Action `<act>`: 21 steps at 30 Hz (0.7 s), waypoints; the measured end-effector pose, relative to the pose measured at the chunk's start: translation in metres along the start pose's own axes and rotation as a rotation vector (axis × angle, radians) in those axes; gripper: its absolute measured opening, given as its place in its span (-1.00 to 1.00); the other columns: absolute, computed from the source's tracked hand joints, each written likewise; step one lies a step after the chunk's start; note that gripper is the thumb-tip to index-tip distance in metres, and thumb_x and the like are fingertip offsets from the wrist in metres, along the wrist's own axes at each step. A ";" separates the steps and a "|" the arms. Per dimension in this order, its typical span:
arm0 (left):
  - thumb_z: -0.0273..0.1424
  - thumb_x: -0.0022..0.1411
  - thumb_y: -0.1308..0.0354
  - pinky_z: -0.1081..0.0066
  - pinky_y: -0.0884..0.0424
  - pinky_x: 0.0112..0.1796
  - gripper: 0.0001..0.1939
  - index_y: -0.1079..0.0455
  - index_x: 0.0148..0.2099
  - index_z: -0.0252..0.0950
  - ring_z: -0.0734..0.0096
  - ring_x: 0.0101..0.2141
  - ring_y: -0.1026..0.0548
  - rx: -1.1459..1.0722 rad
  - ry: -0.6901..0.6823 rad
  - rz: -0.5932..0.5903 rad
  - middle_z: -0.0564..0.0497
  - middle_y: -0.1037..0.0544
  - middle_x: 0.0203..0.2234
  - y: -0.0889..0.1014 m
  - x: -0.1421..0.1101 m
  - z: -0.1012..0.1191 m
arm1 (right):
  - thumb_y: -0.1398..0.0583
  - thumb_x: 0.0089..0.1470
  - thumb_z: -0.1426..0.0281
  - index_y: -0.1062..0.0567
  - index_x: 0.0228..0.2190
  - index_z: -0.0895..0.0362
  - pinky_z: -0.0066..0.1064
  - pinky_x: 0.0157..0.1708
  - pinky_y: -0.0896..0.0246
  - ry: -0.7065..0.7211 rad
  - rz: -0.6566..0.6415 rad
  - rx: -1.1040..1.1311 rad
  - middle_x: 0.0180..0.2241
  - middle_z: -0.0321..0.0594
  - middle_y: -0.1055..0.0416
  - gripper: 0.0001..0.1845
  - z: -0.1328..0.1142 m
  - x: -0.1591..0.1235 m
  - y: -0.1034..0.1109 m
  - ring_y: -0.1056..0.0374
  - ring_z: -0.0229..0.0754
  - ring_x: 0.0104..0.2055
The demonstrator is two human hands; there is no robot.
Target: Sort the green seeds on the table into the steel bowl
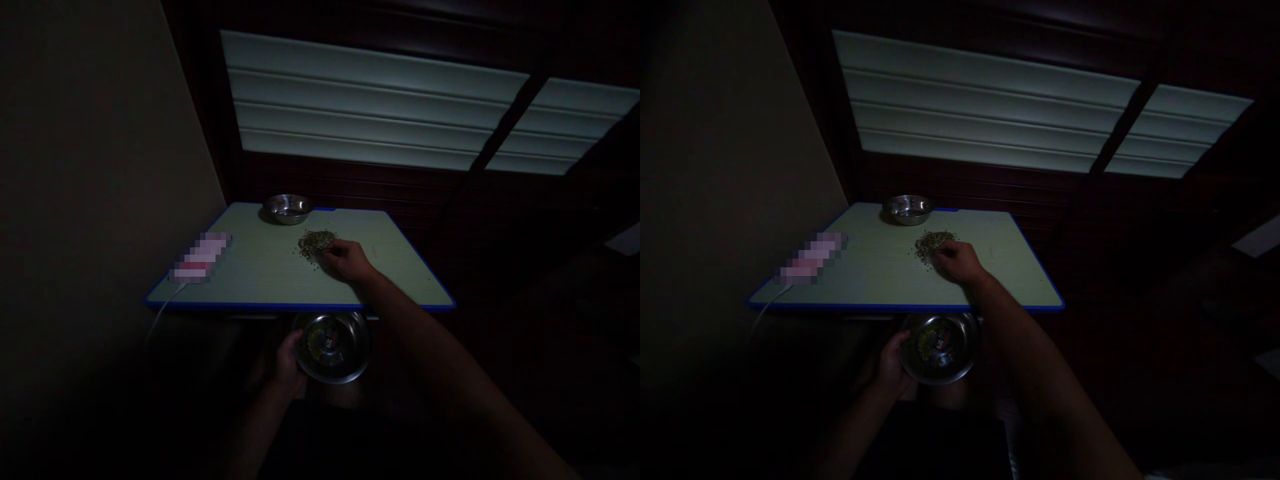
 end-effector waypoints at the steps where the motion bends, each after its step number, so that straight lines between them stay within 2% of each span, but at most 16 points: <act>1: -0.47 0.04 -0.17 0.36 -0.46 -0.42 -0.88 -0.52 -0.46 -0.36 0.29 -0.54 -0.54 -0.001 -0.005 0.000 -0.08 -0.62 -0.58 0.001 0.001 0.000 | -0.23 -0.02 0.38 -0.58 -0.42 0.15 -0.40 -0.28 -0.25 0.000 -0.001 0.001 -0.44 -0.25 -0.54 -0.88 0.000 0.000 0.000 -0.39 -0.24 -0.38; 4: -0.48 0.03 -0.18 0.36 -0.47 -0.41 -0.89 -0.53 -0.46 -0.38 0.29 -0.52 -0.55 -0.006 -0.005 0.015 -0.11 -0.63 -0.56 0.003 0.003 -0.001 | -0.24 -0.03 0.40 -0.59 -0.42 0.15 -0.39 -0.27 -0.25 -0.003 0.020 -0.017 -0.43 -0.26 -0.55 -0.88 0.002 0.001 0.000 -0.40 -0.23 -0.37; 8: -0.48 -0.01 -0.21 0.32 -0.48 -0.40 -0.94 -0.51 -0.45 -0.33 0.25 -0.51 -0.55 -0.004 0.000 0.009 -0.05 -0.60 -0.59 0.005 0.004 -0.001 | -0.24 -0.02 0.39 -0.58 -0.44 0.13 -0.39 -0.30 -0.24 -0.025 0.057 -0.073 -0.45 -0.26 -0.54 -0.89 0.003 0.000 0.004 -0.39 -0.22 -0.39; 13: -0.45 -0.02 -0.22 0.28 -0.49 -0.35 -0.90 -0.53 -0.40 -0.35 0.18 -0.45 -0.58 0.007 0.008 -0.012 -0.08 -0.62 -0.56 0.004 0.005 -0.002 | -0.22 -0.02 0.37 -0.58 -0.44 0.13 -0.38 -0.30 -0.24 -0.044 0.115 -0.120 -0.47 -0.25 -0.53 -0.88 0.004 0.000 0.010 -0.36 -0.22 -0.41; 16: -0.44 -0.04 -0.23 0.25 -0.50 -0.32 -0.87 -0.53 -0.36 -0.34 0.15 -0.43 -0.59 -0.009 0.010 -0.014 -0.05 -0.61 -0.56 0.005 0.006 -0.003 | -0.22 -0.02 0.36 -0.58 -0.43 0.13 -0.38 -0.28 -0.25 -0.031 0.108 -0.094 -0.46 -0.26 -0.53 -0.87 0.004 0.000 0.009 -0.37 -0.22 -0.40; 21: -0.44 -0.04 -0.24 0.30 -0.48 -0.36 -0.88 -0.53 -0.37 -0.35 0.21 -0.47 -0.57 0.005 0.011 -0.007 -0.07 -0.62 -0.54 0.009 0.009 -0.004 | -0.22 0.02 0.35 -0.59 -0.38 0.11 -0.37 -0.25 -0.27 0.006 0.039 -0.029 -0.39 -0.25 -0.54 -0.85 0.000 0.000 0.004 -0.39 -0.21 -0.34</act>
Point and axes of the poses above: each hand's wrist, its own x-axis towards the middle knuckle, its own y-axis out of the back of the hand, z = x × y, the point moved 8 cm from there along x, towards the middle knuckle
